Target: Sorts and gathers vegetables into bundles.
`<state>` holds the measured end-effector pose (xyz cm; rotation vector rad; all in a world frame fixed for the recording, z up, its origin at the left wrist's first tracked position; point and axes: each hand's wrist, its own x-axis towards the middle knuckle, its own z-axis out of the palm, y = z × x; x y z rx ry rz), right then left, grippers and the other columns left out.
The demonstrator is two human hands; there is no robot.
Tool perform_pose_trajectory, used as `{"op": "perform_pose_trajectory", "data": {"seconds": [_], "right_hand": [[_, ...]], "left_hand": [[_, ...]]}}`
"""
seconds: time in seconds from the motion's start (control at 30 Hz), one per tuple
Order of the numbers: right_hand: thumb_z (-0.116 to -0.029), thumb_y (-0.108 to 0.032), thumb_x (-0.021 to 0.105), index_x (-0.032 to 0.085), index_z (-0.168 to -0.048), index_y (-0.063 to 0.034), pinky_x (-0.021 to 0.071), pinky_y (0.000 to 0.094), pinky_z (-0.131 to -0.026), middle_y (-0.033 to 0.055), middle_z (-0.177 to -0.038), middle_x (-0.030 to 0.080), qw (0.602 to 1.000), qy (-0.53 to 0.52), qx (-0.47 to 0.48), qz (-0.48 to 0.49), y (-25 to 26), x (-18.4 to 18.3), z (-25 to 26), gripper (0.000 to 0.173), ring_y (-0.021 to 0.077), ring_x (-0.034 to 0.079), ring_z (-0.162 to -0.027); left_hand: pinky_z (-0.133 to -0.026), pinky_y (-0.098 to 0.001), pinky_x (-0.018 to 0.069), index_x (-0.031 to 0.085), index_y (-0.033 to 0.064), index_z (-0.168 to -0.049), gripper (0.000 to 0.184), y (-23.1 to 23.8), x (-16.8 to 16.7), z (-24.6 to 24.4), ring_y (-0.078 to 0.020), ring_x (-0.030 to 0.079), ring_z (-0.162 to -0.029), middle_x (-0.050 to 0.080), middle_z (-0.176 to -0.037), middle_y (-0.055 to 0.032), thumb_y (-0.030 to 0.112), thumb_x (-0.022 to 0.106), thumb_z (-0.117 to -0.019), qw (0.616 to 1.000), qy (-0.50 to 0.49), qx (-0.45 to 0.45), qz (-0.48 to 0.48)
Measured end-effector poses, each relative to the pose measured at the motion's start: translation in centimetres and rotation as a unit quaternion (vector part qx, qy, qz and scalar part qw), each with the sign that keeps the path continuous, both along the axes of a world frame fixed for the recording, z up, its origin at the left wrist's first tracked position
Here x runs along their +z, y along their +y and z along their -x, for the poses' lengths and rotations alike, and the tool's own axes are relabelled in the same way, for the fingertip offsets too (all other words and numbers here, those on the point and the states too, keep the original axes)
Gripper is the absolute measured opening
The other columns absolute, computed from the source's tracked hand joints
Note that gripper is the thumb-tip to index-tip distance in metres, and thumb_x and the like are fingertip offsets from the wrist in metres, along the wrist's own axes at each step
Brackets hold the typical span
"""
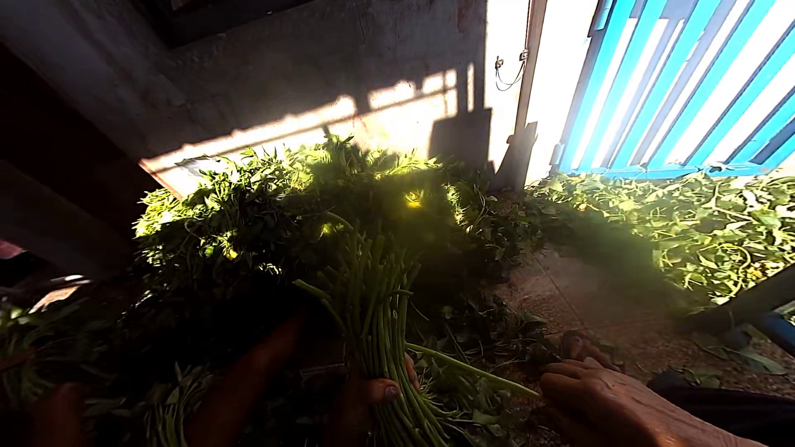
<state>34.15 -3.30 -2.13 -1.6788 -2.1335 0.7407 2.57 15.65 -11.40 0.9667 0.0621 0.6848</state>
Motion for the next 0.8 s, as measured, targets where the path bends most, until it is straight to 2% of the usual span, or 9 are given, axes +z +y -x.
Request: {"op": "perform_pose_trajectory", "data": {"seconds": [0.1, 0.2, 0.37, 0.47, 0.57, 0.63, 0.7, 0.73, 0.8], "right_hand": [[-0.1086, -0.030, 0.044, 0.061, -0.092, -0.0026, 0.0515, 0.0532, -0.074, 0.0167, -0.087, 0.062, 0.999, 0.047, 0.006, 0.011, -1.0, 0.6, -1.5, 0.037, 0.0343, 0.064, -0.085], [-0.1108, -0.039, 0.040, 0.060, -0.087, -0.0042, 0.0472, 0.0518, -0.058, 0.0147, -0.075, 0.059, 0.999, 0.014, -0.024, -0.033, -1.6, 1.4, -2.9, 0.047, 0.0319, 0.062, -0.069], [-0.1081, -0.029, 0.042, 0.070, -0.101, -0.0043, 0.0486, 0.0510, -0.048, 0.0183, -0.081, 0.067, 0.951, -0.253, -0.074, -0.162, -2.5, 2.7, -1.7, 0.037, 0.0387, 0.067, -0.066], [-0.1039, -0.028, 0.044, 0.063, -0.082, -0.0032, 0.0468, 0.0522, -0.049, 0.0178, -0.076, 0.065, 0.967, -0.216, -0.044, -0.131, -2.7, 3.8, -2.5, 0.038, 0.0371, 0.066, -0.065], [-0.0992, -0.033, 0.047, 0.065, -0.072, -0.0118, 0.0436, 0.0422, -0.047, 0.0021, -0.065, 0.059, 0.971, -0.092, -0.129, -0.176, -2.0, 3.6, -7.2, 0.039, 0.0185, 0.058, -0.056], [-0.0925, -0.041, 0.063, 0.077, -0.094, -0.0162, 0.0543, 0.0494, -0.062, 0.0041, -0.084, 0.067, 0.951, -0.173, -0.198, -0.162, -1.0, 2.7, -9.9, 0.028, 0.0236, 0.066, -0.075], [-0.0846, -0.050, 0.080, 0.073, -0.125, -0.0158, 0.0352, 0.0728, -0.104, 0.0226, -0.129, 0.063, 0.923, -0.278, -0.267, 0.002, 0.8, 0.9, -10.5, 0.054, 0.0483, 0.050, -0.129], [-0.0845, -0.050, 0.080, 0.073, -0.126, -0.0179, 0.0248, 0.0753, -0.112, 0.0234, -0.138, 0.060, 0.911, -0.300, -0.278, 0.053, 2.1, -0.5, -10.5, 0.053, 0.0504, 0.041, -0.140], [-0.0891, -0.045, 0.077, 0.078, -0.117, -0.0215, 0.0321, 0.0736, -0.107, 0.0196, -0.129, 0.065, 0.942, -0.220, -0.253, 0.022, 4.6, -3.7, -9.8, 0.037, 0.0479, 0.048, -0.133]], "left_hand": [[-0.085, -0.0530, 0.0578, 0.057, -0.0011, -0.130, 0.053, 0.3, 0.1, 0.2, -0.0339, 0.071, -0.088, 0.070, -0.099, -0.0219, 0.009, 0.078, -0.0822, 1.000, -0.004, 0.026, 0.005], [-0.084, -0.0519, 0.0589, 0.057, -0.0028, -0.128, 0.053, 0.4, 0.4, 0.3, -0.0346, 0.071, -0.086, 0.070, -0.097, -0.0230, 0.009, 0.079, -0.0808, 0.999, 0.009, 0.047, -0.001], [-0.082, -0.0520, 0.0596, 0.056, -0.0040, -0.128, 0.056, -0.1, 0.3, 0.0, -0.0360, 0.072, -0.086, 0.070, -0.097, -0.0248, 0.007, 0.081, -0.0793, 0.999, 0.035, 0.035, -0.009], [-0.082, -0.0513, 0.0597, 0.057, -0.0035, -0.127, 0.054, 0.1, 0.1, 0.1, -0.0356, 0.072, -0.086, 0.070, -0.097, -0.0244, 0.007, 0.080, -0.0803, 0.998, 0.042, 0.032, -0.027], [-0.080, -0.0496, 0.0604, 0.059, -0.0042, -0.124, 0.051, 0.2, 0.3, 0.3, -0.0350, 0.072, -0.084, 0.070, -0.094, -0.0244, 0.006, 0.080, -0.0787, 0.997, 0.041, 0.068, -0.021], [-0.081, -0.0513, 0.0605, 0.056, -0.0039, -0.126, 0.054, 0.3, 0.4, 0.4, -0.0355, 0.072, -0.084, 0.070, -0.095, -0.0241, 0.006, 0.080, -0.0785, 0.996, 0.031, 0.077, -0.004], [-0.083, -0.0526, 0.0594, 0.056, -0.0034, -0.130, 0.057, 0.4, 0.4, 0.2, -0.0351, 0.072, -0.086, 0.070, -0.097, -0.0234, 0.008, 0.079, -0.0799, 0.999, 0.003, 0.054, 0.006], [-0.084, -0.0520, 0.0585, 0.057, -0.0022, -0.132, 0.057, 0.4, 0.4, -0.1, -0.0339, 0.071, -0.086, 0.070, -0.098, -0.0221, 0.010, 0.080, -0.0807, 0.999, -0.014, 0.033, 0.006], [-0.084, -0.0490, 0.0571, 0.058, 0.0012, -0.134, 0.059, 0.1, 0.7, -0.9, -0.0309, 0.070, -0.088, 0.071, -0.100, -0.0192, 0.017, 0.081, -0.0819, 0.999, -0.048, -0.011, 0.006]]}}
